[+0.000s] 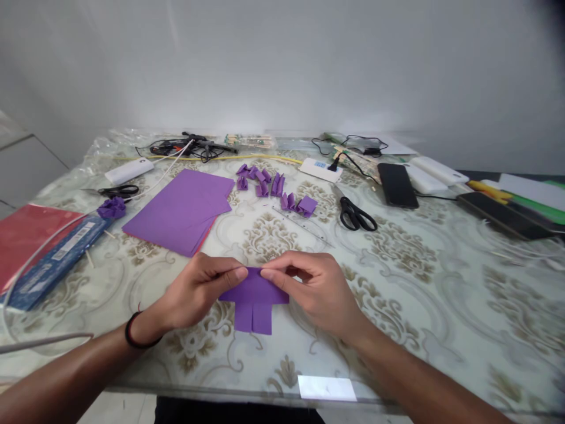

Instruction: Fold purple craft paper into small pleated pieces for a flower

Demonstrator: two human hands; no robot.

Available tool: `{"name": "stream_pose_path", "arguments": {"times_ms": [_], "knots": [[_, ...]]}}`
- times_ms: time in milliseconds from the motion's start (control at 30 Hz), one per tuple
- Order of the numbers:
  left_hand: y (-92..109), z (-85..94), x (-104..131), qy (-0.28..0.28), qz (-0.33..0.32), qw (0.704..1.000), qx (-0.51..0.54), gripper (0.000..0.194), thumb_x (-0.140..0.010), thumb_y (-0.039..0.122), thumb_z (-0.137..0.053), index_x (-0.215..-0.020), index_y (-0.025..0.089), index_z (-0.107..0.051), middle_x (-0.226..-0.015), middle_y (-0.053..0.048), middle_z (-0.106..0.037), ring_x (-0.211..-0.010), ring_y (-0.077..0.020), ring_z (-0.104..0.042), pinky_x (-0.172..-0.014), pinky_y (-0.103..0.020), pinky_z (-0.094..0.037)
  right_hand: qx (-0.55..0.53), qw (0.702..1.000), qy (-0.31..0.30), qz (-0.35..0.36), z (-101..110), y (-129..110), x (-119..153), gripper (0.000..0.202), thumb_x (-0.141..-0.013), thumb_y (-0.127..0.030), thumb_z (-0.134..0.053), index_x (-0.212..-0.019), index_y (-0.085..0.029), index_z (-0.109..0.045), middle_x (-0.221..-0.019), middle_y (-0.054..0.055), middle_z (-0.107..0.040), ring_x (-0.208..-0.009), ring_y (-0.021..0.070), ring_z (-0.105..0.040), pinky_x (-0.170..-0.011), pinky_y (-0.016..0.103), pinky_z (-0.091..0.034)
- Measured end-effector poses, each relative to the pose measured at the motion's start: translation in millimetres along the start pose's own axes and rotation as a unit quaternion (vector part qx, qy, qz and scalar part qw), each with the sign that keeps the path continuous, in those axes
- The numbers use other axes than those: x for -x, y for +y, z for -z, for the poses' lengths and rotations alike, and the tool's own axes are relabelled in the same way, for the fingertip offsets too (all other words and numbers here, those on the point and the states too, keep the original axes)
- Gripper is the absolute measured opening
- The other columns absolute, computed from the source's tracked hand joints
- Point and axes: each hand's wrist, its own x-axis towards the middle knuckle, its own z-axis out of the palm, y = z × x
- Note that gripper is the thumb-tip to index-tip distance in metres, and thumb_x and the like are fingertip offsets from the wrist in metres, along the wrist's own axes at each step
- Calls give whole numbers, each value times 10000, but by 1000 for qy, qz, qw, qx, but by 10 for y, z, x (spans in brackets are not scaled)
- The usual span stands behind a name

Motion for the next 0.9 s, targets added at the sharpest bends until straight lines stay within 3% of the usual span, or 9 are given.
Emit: {"name": "stream_pose_path", "arguments": {"times_ms": [133, 333, 533, 767, 900], "knots": [[7, 13, 6, -6, 5, 1000, 16, 486, -1071, 361, -541, -653, 210, -343, -651, 51, -251, -596, -122, -212, -524, -298, -208, -1, 1000, -2, -1, 29, -12, -19, 121, -926, -284, -768, -840, -229, -832, -769, 32, -817, -657, 189, -707, -585, 297, -528], [-24, 3, -39, -77, 47, 995, -45, 468, -1029, 342, -603, -644, 206, -374, -608, 69, -272, -568, -105, -226, -506, -279, -186, -29, 999, -24, -27, 3, 17, -50, 130, -908, -282, -746, -795, -220, -766, -742, 9, -753, -667, 172, -665, -633, 294, -531], [-70, 31, -46, -52, 38, 998, -23, 436, -1043, 386, -578, -672, 193, -457, -640, 63, -342, -595, -107, -293, -531, -252, -245, -39, 998, -33, -39, 18, 53, -51, 153, -943, -327, -732, -846, -215, -774, -751, 2, -742, -660, 157, -633, -619, 278, -496], [-44, 67, -32, -17, 47, 999, -12, 479, -1057, 426, -540, -665, 204, -379, -662, 54, -307, -613, -115, -278, -545, -265, -245, -47, 998, -16, -46, 39, 76, -60, 172, -932, -355, -749, -851, -207, -785, -741, 17, -727, -666, 167, -606, -604, 286, -472], [-104, 64, -53, -7, 43, 999, -18, 448, -1059, 456, -540, -707, 180, -522, -676, 45, -369, -631, -122, -326, -562, -263, -277, -45, 997, 0, -59, 52, 108, -74, 173, -905, -363, -770, -830, -207, -774, -700, 2, -696, -635, 155, -577, -592, 282, -448]]}}
